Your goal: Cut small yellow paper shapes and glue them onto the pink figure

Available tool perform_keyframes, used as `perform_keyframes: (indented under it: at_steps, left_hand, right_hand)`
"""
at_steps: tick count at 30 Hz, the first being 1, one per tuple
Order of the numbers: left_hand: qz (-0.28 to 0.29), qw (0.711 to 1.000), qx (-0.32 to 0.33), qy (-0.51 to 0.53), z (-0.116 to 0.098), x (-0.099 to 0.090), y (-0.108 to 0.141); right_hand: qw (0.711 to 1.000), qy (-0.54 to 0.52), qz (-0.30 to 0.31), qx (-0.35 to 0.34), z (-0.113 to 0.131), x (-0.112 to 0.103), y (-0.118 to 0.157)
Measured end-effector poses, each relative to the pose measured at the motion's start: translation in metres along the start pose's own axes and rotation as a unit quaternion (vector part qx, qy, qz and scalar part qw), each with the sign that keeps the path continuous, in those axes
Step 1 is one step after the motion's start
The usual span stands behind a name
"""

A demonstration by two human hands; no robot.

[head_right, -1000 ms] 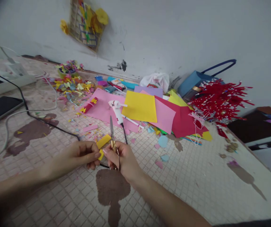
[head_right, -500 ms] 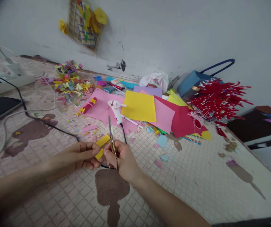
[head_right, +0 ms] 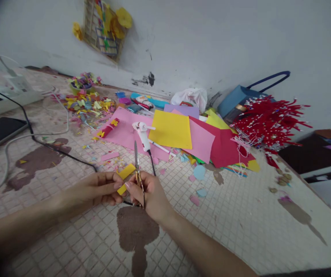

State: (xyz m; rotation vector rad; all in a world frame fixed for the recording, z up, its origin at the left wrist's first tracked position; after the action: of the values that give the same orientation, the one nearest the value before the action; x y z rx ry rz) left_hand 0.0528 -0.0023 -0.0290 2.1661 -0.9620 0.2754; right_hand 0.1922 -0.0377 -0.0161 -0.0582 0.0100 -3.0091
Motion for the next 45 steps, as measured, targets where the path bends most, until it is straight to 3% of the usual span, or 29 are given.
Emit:
perform_keyframes:
  at_steps: [5, 9, 12, 20, 25, 33, 45]
  left_hand:
    - [0.021, 1.0, -0.004, 0.004, 0.003, 0.0, -0.001]
    - [0.03, 0.999, -0.001, 0.022, 0.003, 0.0, -0.001]
    - [0.013, 0.999, 0.044, 0.012, -0.002, -0.001, -0.001]
    - [-0.054, 0.979, 0.156, -0.119, -0.014, -0.006, 0.002]
    - [-0.06, 0.97, 0.168, -0.165, -0.015, -0.003, 0.005]
    - [-0.02, 0.985, 0.156, -0.066, -0.014, -0.002, 0.002]
    - [0.001, 0.984, 0.163, -0.074, -0.017, 0.006, 0.007]
  right_hand:
    - [1.0, 0.015, -0.004, -0.009, 0.001, -0.001, -0.001]
    - [0.997, 0.052, -0.017, -0.057, 0.007, -0.001, 0.0]
    - [0.996, 0.049, -0.02, -0.066, 0.009, -0.001, 0.001]
    - [0.999, -0.032, -0.024, 0.002, 0.001, -0.005, 0.0]
    - [0.997, -0.068, 0.001, 0.024, -0.001, -0.002, 0.001]
    - [0.991, -0.131, -0.018, 0.036, -0.006, 0.0, 0.001]
    - [0.983, -0.183, -0.001, 0.026, -0.012, 0.002, 0.0]
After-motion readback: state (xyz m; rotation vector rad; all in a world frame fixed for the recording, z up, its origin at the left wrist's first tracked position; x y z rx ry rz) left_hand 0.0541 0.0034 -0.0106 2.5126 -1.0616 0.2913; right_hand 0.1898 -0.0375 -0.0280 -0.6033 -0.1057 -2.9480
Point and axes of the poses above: each hand's wrist, its own y-axis away from the middle knuckle, its own x-axis out of the palm, z = x × y, the point moved 4 cm from there along -y, towards the middle knuckle, and after that the axes turned 12 degrees about -x, right-handed, at the moved point
